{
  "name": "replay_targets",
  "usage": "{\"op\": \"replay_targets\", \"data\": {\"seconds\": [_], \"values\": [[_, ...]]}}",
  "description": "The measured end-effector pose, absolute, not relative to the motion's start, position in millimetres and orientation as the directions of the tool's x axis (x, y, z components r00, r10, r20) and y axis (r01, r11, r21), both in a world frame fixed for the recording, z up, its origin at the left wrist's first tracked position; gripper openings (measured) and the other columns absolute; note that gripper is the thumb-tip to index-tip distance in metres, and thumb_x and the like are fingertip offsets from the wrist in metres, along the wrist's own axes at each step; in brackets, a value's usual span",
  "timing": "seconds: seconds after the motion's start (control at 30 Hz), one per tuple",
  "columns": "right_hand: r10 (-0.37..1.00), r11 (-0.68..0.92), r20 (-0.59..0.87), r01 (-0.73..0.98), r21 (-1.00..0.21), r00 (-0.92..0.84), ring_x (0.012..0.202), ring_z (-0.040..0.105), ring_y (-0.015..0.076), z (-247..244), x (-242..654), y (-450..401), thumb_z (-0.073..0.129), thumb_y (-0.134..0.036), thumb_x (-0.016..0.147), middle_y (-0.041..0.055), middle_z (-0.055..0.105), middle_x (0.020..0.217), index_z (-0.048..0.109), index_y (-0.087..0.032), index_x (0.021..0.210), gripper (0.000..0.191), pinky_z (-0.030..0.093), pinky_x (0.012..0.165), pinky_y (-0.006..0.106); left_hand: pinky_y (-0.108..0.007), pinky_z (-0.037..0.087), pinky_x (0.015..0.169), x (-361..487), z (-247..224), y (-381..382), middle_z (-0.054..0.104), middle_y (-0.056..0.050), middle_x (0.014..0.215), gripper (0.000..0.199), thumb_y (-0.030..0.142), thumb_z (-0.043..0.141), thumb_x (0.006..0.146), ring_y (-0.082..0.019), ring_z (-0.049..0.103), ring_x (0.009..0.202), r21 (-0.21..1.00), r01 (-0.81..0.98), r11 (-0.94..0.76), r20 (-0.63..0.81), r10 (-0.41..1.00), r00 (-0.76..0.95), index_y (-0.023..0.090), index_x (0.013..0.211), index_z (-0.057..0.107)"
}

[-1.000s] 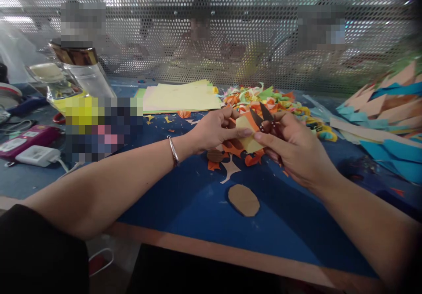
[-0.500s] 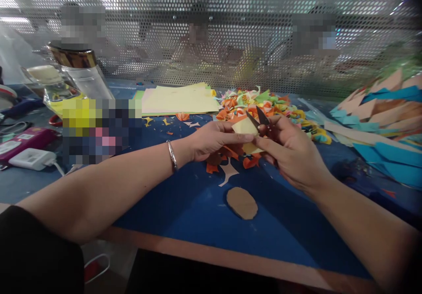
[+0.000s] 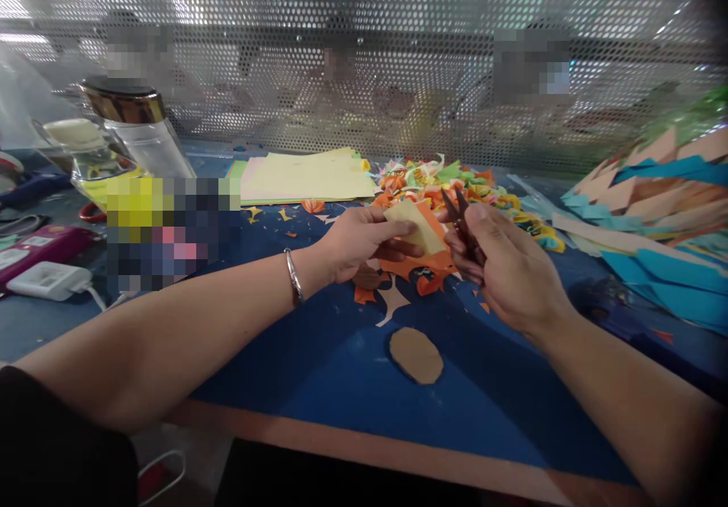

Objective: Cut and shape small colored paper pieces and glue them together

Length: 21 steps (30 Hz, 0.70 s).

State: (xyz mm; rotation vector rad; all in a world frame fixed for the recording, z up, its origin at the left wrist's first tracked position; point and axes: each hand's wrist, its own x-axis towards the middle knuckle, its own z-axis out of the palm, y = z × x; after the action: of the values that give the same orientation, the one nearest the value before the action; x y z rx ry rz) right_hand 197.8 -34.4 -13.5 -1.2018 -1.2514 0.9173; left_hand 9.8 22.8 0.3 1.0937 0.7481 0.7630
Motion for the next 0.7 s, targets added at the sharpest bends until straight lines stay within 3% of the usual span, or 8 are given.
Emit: {"op": "replay_targets", "data": {"seconds": [0.2, 0.33, 0.5, 0.7], "values": [[0.975, 0.187, 0.21, 0.242, -0.952, 0.072, 0.052, 0.03, 0.0087, -16.2, 204.5, -32.5, 0.072, -0.066, 0.09, -0.0055, 0.039, 0.067, 0.06, -0.024, 0.09, 0.044, 0.021, 0.046, 0.028, -0.024, 0.052, 0.068, 9.1, 1.4, 25.9, 0.078, -0.007, 0.086, 0.01, 0.013, 0.064, 0.098, -0.012, 0.075, 0.068, 0.932, -0.241, 0.271, -0.124, 0.863, 0.489, 0.012, 0.091, 0.071], [0.966, 0.222, 0.256, 0.374, -0.9, 0.043, 0.053, 0.036, 0.0114, -16.9, 207.1, -31.3, 0.073, -0.067, 0.087, -0.0047, 0.045, 0.065, 0.062, -0.024, 0.098, 0.045, 0.028, 0.045, 0.028, -0.024, 0.054, 0.069, 8.9, -0.2, 28.3, 0.079, -0.007, 0.085, 0.011, 0.017, 0.061, 0.1, -0.013, 0.076, 0.067, 0.926, -0.281, 0.251, -0.082, 0.862, 0.5, 0.013, 0.104, 0.07], [0.963, 0.248, 0.27, 0.418, -0.874, -0.006, 0.049, 0.033, 0.0103, -14.8, 207.9, -31.0, 0.073, -0.067, 0.087, -0.006, 0.044, 0.063, 0.063, -0.024, 0.096, 0.045, 0.025, 0.043, 0.027, -0.025, 0.056, 0.071, 9.9, 0.1, 28.3, 0.079, -0.007, 0.083, 0.007, 0.016, 0.059, 0.1, -0.016, 0.078, 0.069, 0.904, -0.347, 0.248, -0.051, 0.871, 0.488, 0.014, 0.098, 0.065], [0.961, 0.253, 0.276, 0.465, -0.848, -0.02, 0.048, 0.032, 0.0099, -11.8, 206.3, -33.9, 0.07, -0.071, 0.088, -0.0065, 0.042, 0.061, 0.065, -0.023, 0.097, 0.049, 0.024, 0.042, 0.027, -0.027, 0.058, 0.075, 10.5, -0.2, 28.6, 0.081, -0.008, 0.086, 0.008, 0.015, 0.058, 0.101, -0.017, 0.08, 0.073, 0.896, -0.358, 0.265, -0.052, 0.861, 0.506, 0.014, 0.104, 0.064]]}}
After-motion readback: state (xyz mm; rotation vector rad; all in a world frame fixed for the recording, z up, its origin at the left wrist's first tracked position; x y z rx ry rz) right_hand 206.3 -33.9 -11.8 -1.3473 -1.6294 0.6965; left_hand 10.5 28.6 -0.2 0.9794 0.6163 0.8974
